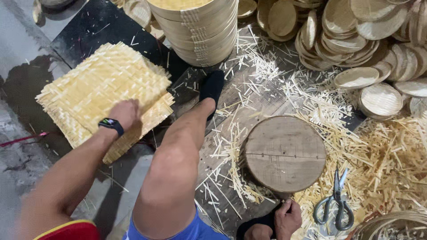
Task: The person weaves and assembles bamboo baskets, fitting woven panels into circular frames and trimming excess bamboo strips using shears.
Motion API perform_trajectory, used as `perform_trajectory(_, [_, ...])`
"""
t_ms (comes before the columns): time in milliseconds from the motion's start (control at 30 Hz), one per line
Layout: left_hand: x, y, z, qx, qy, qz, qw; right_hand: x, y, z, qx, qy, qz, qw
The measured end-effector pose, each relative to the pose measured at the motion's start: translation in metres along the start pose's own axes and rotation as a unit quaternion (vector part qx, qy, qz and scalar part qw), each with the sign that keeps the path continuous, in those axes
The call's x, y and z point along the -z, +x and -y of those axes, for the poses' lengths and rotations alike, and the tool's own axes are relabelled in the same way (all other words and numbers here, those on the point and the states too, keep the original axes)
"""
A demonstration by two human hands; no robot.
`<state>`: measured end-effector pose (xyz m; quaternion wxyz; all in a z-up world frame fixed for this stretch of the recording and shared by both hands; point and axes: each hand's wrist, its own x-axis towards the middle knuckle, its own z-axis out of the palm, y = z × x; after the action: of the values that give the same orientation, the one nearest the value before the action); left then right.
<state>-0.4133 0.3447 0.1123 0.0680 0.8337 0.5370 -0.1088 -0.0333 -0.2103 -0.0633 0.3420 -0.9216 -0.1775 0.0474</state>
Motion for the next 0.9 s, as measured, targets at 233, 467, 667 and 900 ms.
perform_trajectory(233, [0.246,-0.063,-0.091,-0.089,0.241,-0.066,0.964,-0.004,-0.002,-0.008,0.009,-0.007,0.01,1.0])
perform_trajectory(467, [0.25,-0.128,-0.302,-0.543,0.027,-0.033,0.838,0.018,0.025,-0.009,-0.111,0.106,0.021,0.988])
perform_trajectory(667, [0.019,-0.127,-0.393,-0.701,0.183,-0.025,0.688,0.085,0.096,0.023,-0.219,0.504,0.063,0.833])
perform_trajectory(900, [-0.087,-0.066,-0.397,-0.281,-0.155,0.217,0.922,0.046,0.102,0.002,-0.306,0.405,0.139,0.85])
